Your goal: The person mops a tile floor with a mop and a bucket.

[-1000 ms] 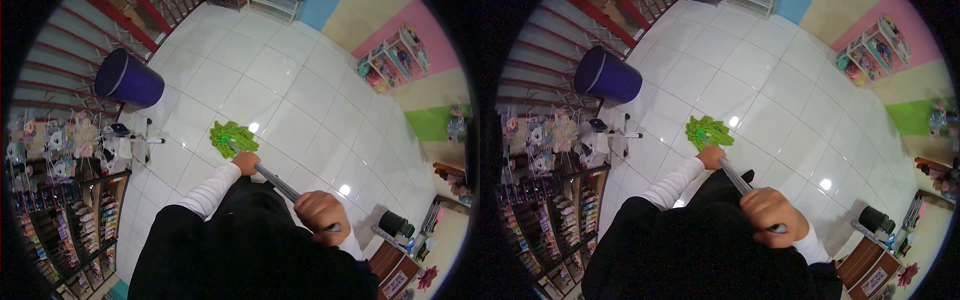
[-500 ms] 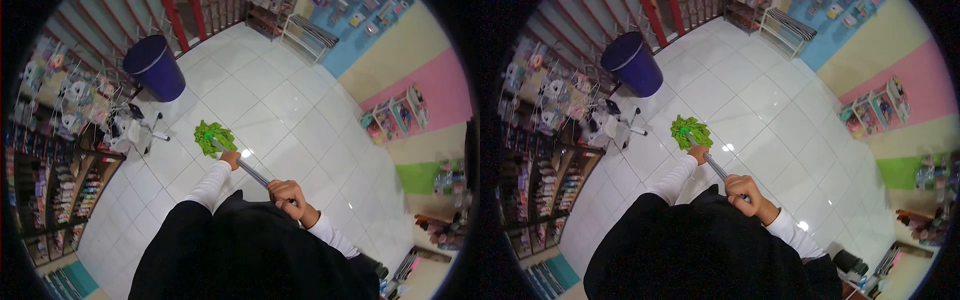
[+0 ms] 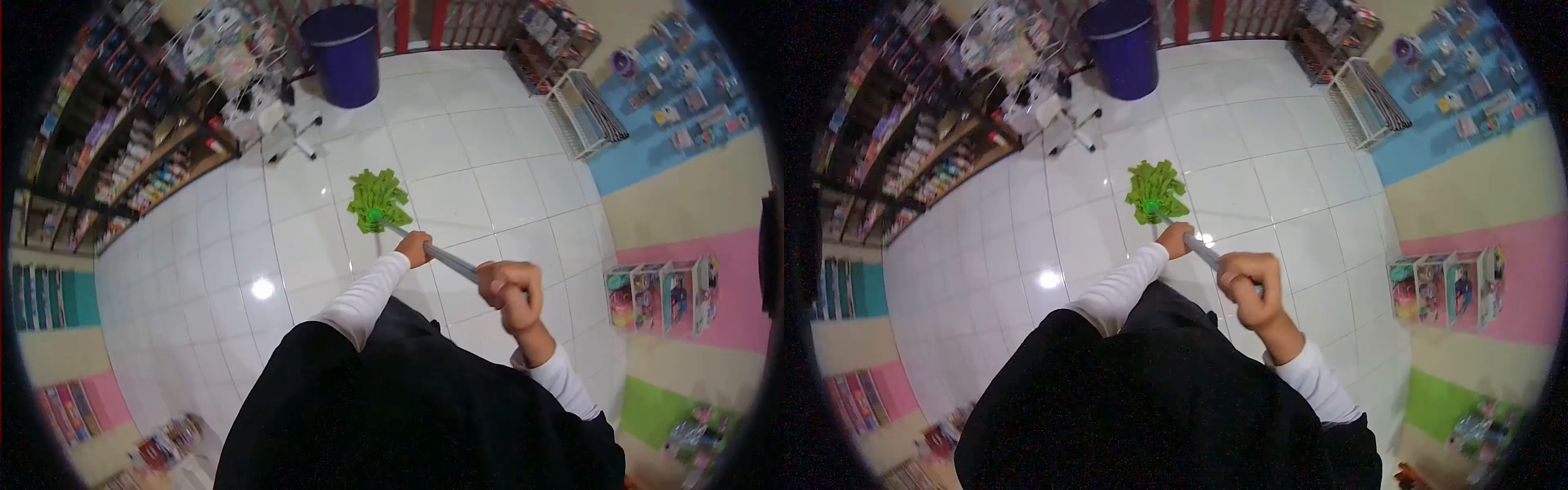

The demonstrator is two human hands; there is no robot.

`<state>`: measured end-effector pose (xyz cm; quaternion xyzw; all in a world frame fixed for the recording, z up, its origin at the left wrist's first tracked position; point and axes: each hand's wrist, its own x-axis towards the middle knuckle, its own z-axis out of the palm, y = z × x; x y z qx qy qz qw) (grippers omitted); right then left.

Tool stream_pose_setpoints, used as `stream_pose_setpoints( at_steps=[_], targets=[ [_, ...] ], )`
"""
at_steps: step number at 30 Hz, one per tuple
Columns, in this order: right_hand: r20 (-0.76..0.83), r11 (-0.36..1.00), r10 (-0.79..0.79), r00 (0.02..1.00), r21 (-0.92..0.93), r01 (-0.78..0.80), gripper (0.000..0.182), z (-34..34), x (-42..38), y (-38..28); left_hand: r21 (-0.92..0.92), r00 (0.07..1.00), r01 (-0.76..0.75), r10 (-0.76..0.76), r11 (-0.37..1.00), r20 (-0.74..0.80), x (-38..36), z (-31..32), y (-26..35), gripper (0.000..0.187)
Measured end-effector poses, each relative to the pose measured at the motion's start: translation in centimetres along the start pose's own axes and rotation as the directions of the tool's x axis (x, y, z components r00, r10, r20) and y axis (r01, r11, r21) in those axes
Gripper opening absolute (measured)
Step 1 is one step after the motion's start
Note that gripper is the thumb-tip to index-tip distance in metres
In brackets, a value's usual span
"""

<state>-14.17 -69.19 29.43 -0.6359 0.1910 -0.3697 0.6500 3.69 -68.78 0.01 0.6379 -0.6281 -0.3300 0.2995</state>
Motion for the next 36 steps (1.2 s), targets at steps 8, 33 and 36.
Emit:
stream_pose_setpoints(
  at_steps=[8,33,36],
  targets=[
    [0.243,0.989,0.112,0.963,0.068,-0.133,0.024,2.5,0.0,-3.9,-0.185,0.95,0.183,-0.222,0.965,-0.218,-7.1,2.0,5.3,0.028],
    [0.81,0.968,-0.079,0.581,0.202,-0.15,0.022,16.9,-27.4,4.5,0.116,0.722,0.662,-0.589,0.741,-0.363,-51.4,10.5,-0.9,0.017],
    [0.798,0.977,-0.037,0.602,0.155,-0.146,0.02,17.1,-29.3,5.1,0.139,0.693,0.707,-0.639,0.694,-0.332,-52.6,11.1,-1.6,0.018]
  ],
)
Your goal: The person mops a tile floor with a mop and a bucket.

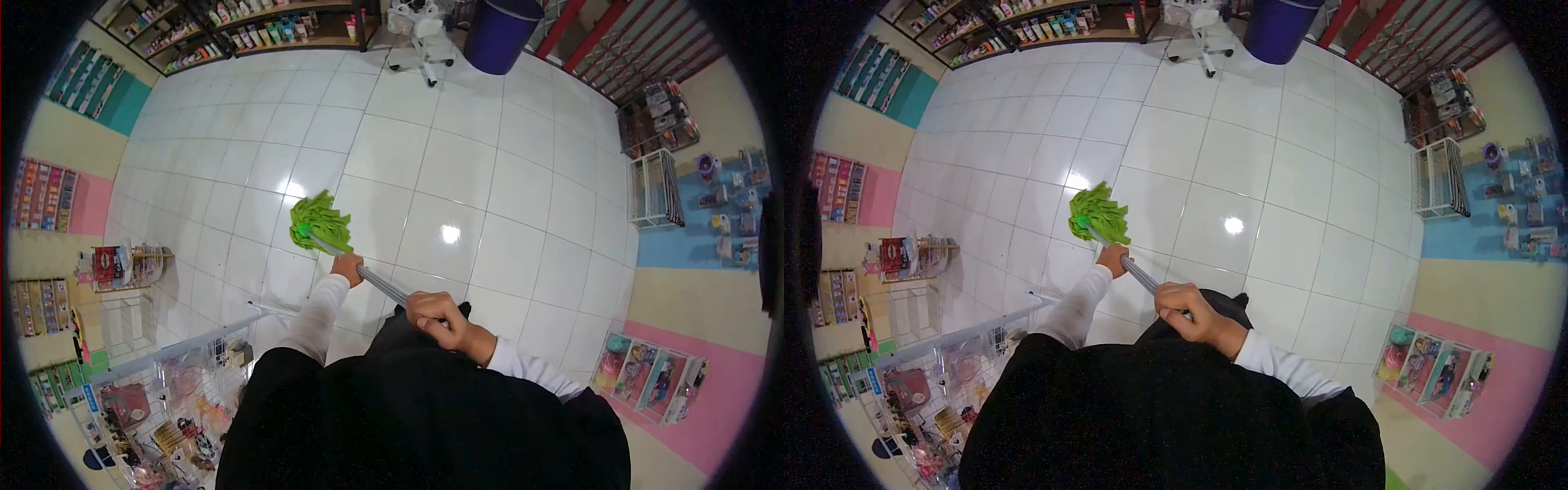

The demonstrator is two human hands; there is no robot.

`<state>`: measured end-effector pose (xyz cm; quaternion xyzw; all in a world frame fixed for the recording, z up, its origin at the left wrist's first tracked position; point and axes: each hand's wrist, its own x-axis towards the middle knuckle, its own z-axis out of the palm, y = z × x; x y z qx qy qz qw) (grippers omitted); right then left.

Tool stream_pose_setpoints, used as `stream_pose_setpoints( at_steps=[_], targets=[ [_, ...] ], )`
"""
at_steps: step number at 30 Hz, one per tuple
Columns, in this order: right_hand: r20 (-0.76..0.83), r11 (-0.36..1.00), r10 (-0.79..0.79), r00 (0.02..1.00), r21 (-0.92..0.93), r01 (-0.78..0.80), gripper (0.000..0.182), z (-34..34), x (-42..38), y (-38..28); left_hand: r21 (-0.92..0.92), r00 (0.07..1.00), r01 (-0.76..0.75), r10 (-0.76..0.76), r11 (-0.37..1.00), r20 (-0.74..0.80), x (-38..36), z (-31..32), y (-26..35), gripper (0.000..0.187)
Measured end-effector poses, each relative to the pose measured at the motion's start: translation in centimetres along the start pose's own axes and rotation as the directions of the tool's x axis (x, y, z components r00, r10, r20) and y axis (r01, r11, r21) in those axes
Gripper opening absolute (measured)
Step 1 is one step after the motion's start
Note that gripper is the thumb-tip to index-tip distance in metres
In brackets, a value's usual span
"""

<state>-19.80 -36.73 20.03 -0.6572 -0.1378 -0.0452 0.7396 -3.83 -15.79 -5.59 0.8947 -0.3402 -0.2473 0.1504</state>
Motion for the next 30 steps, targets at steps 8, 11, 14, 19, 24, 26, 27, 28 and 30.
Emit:
stream_pose_setpoints(
  at_steps=[8,11,14,19,24,26,27,28,30],
  targets=[
    [-0.255,0.994,0.051,0.966,-0.084,-0.074,0.027,-4.2,-6.7,-7.9,-0.122,0.92,-0.375,0.352,0.919,-0.174,1.1,2.9,13.1,0.033],
    [-0.322,0.989,0.091,0.942,-0.085,-0.125,0.023,-7.3,-10.1,-13.7,-0.241,0.914,-0.402,0.402,0.883,-0.055,2.2,4.8,21.6,0.025],
    [-0.439,0.97,0.132,0.889,-0.128,-0.207,0.022,-9.4,-13.6,-19.3,-0.373,0.834,-0.54,0.54,0.755,-0.112,2.3,8.2,30.8,0.018],
    [-0.432,0.895,0.188,0.882,-0.295,-0.335,0.018,-11.9,-18.7,-24.7,-0.595,0.733,-0.595,0.669,0.54,-0.125,0.9,11.2,44.6,0.036],
    [-0.146,0.787,0.373,0.916,-0.473,-0.396,0.013,-14.1,-20.8,-23.7,-0.658,0.683,-0.603,0.718,0.451,-0.134,2.9,19.0,50.7,0.032],
    [-0.04,0.822,0.368,0.929,-0.453,-0.345,0.016,-13.9,-21.8,-21.7,-0.662,0.679,-0.598,0.725,0.451,-0.119,3.1,20.6,51.1,0.031],
    [0.015,0.839,0.355,0.935,-0.446,-0.311,0.017,-13.9,-22.0,-20.8,-0.657,0.674,-0.604,0.729,0.452,-0.118,3.6,20.3,51.0,0.031],
    [0.025,0.841,0.295,0.955,-0.482,-0.247,0.02,-13.7,-22.4,-20.1,-0.618,0.647,-0.577,0.761,0.534,0.054,4.0,20.0,50.8,0.031],
    [-0.014,0.878,0.215,0.977,-0.435,-0.199,0.021,-14.3,-22.4,-21.3,-0.599,0.666,-0.623,0.743,0.504,-0.068,3.4,19.0,51.1,0.027]
  ],
)
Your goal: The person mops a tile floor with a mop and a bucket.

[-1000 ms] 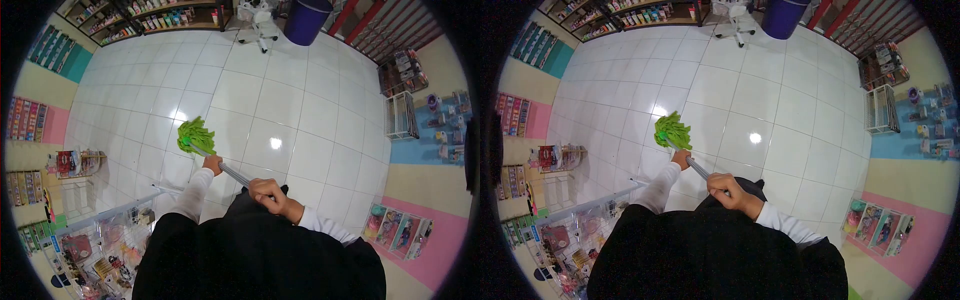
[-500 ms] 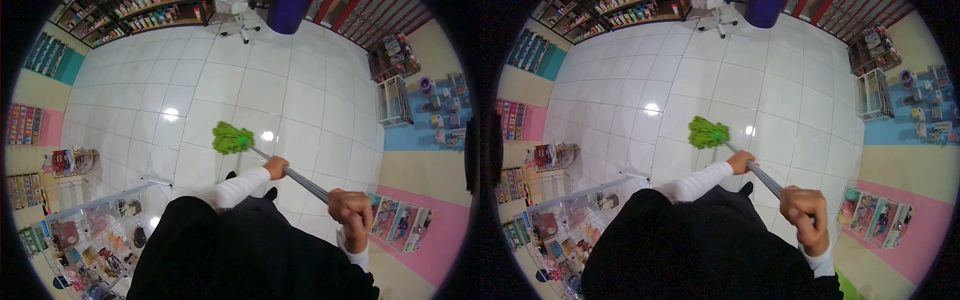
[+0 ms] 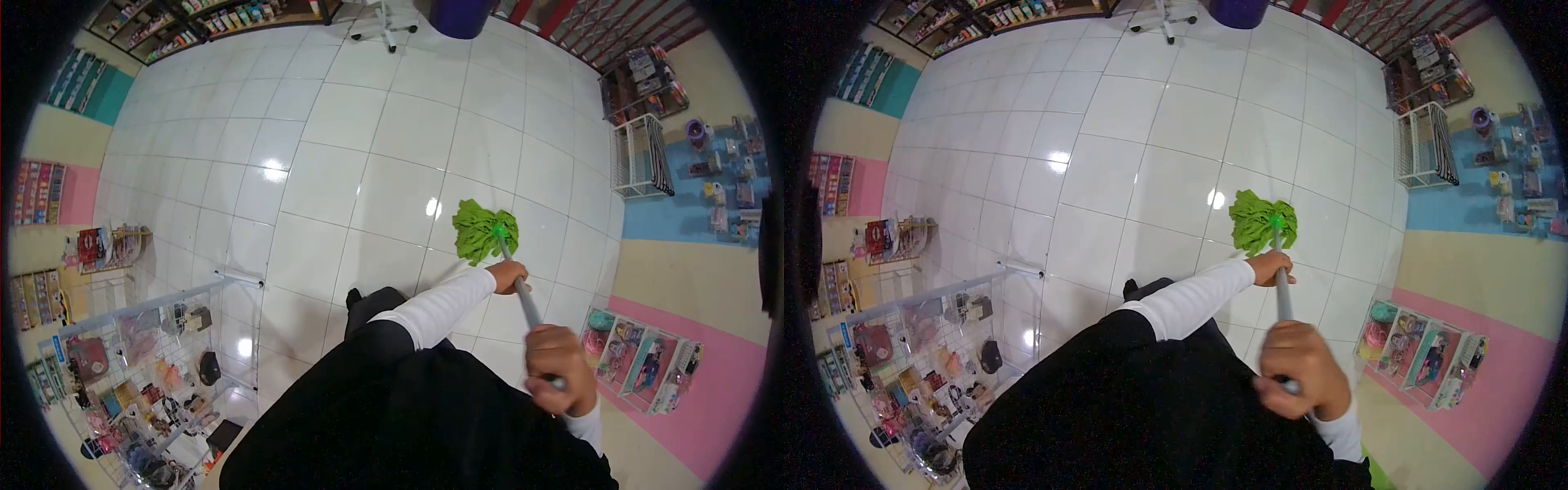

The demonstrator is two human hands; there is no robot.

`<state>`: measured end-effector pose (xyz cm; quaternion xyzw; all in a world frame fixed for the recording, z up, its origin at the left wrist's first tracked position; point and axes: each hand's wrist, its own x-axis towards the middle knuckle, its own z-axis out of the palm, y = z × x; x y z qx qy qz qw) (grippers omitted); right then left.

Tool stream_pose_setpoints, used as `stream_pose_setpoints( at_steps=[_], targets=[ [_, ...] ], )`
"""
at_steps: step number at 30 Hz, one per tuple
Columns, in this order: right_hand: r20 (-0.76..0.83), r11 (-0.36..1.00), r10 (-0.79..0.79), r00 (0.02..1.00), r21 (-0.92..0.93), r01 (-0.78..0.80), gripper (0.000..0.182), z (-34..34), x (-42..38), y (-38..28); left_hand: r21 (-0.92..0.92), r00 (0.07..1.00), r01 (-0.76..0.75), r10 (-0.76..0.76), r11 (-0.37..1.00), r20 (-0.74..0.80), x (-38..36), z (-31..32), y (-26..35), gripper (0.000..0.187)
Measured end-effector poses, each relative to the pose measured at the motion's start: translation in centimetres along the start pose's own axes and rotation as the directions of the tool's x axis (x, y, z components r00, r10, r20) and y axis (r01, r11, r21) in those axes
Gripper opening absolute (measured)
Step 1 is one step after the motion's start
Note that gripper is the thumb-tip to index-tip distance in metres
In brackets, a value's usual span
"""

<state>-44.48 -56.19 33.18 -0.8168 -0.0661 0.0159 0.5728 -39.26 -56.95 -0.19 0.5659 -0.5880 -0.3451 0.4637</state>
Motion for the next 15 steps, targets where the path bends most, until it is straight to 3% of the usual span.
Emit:
stream_pose_setpoints(
  at_steps=[1,5,8,12,15],
  targets=[
    [-0.039,0.999,-0.022,0.999,0.027,0.023,0.022,-0.6,-0.2,-0.5,0.01,0.998,-0.027,0.028,1.0,-0.053,-0.2,-0.2,0.6,0.025],
    [-0.198,0.933,-0.153,0.968,0.293,0.208,0.032,-0.7,0.4,-1.8,0.117,0.998,0.046,-0.05,0.992,0.036,-3.1,-4.3,3.1,0.018],
    [-0.157,0.856,-0.239,0.958,0.431,0.284,0.037,-0.3,1.6,-1.9,0.041,0.98,0.196,-0.196,0.98,0.012,-7.6,-8.4,4.9,0.022],
    [-0.245,0.831,-0.213,0.946,0.464,0.307,0.04,4.2,4.8,-0.8,0.093,0.945,0.312,-0.299,0.945,-0.134,-16.5,-13.4,2.7,0.019],
    [-0.082,0.839,-0.182,0.98,0.506,0.199,0.038,10.5,8.7,0.2,0.196,0.919,0.338,-0.278,0.921,-0.279,-25.8,-17.7,-1.4,0.022]
  ],
)
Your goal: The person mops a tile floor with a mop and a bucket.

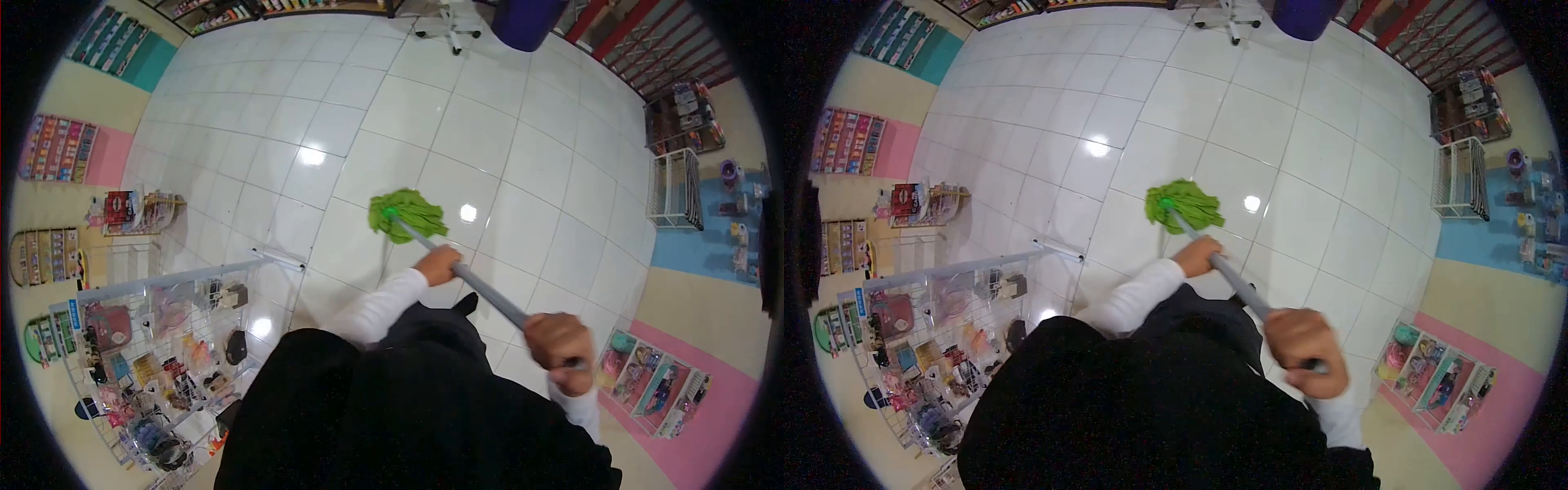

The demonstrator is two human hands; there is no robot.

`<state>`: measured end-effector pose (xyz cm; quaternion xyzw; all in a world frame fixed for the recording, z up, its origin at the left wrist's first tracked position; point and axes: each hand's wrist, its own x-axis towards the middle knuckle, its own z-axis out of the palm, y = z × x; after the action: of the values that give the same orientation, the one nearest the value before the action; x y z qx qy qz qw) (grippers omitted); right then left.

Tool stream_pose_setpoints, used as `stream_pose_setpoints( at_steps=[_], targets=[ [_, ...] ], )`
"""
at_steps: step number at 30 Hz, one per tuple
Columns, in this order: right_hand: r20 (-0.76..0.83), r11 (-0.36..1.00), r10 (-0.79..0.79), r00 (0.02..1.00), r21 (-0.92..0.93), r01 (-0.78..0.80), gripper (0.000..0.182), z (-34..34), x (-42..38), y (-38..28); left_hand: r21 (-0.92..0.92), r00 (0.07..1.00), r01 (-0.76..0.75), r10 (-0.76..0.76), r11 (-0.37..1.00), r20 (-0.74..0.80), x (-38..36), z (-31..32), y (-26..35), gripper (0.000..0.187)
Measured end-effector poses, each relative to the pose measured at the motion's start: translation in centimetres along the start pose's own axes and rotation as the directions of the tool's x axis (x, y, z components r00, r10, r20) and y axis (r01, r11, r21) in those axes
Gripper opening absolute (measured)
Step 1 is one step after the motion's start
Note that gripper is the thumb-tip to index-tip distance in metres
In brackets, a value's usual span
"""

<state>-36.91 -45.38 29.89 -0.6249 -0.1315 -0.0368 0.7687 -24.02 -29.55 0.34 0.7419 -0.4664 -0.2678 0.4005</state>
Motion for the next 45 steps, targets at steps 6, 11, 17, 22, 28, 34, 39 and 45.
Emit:
stream_pose_setpoints(
  at_steps=[6,11,17,22,28,34,39,45],
  targets=[
    [0.185,0.995,-0.099,0.978,0.013,0.098,0.022,8.2,6.9,9.8,0.194,0.989,0.12,-0.1,0.974,-0.11,-8.9,-10.3,-10.6,0.019],
    [0.039,0.99,-0.135,0.99,-0.025,0.136,0.017,9.9,7.4,13.8,0.323,0.965,0.26,-0.254,0.91,-0.063,-10.3,-12.5,-14.4,0.019],
    [-0.085,0.996,-0.064,0.994,-0.072,0.058,0.017,8.9,0.6,10.0,0.429,0.961,0.222,-0.271,0.876,0.057,-10.0,-6.9,-9.8,0.018],
    [-0.241,0.992,0.079,0.967,-0.072,-0.099,0.022,5.8,-6.6,0.2,0.291,0.972,0.064,-0.126,0.955,0.2,-6.3,3.4,-1.2,0.017],
    [-0.429,0.946,0.156,0.89,-0.195,-0.26,0.021,5.0,-15.4,-10.4,-0.054,0.937,-0.09,0.103,0.994,0.333,-2.0,16.2,12.7,0.017],
    [-0.117,0.859,0.249,0.961,-0.431,-0.275,0.021,4.4,-19.6,-12.4,-0.24,0.918,-0.261,0.317,0.935,0.24,-0.8,24.9,18.2,0.03],
    [0.182,0.737,0.459,0.87,-0.624,-0.258,0.021,7.2,-18.0,-8.3,-0.26,0.923,-0.194,0.266,0.946,0.278,-1.5,26.3,17.2,0.033],
    [0.335,0.935,0.19,0.923,-0.348,-0.066,0.028,7.1,-16.7,-9.8,-0.139,0.929,-0.268,0.294,0.953,0.226,-3.8,22.5,17.1,0.035]
  ],
)
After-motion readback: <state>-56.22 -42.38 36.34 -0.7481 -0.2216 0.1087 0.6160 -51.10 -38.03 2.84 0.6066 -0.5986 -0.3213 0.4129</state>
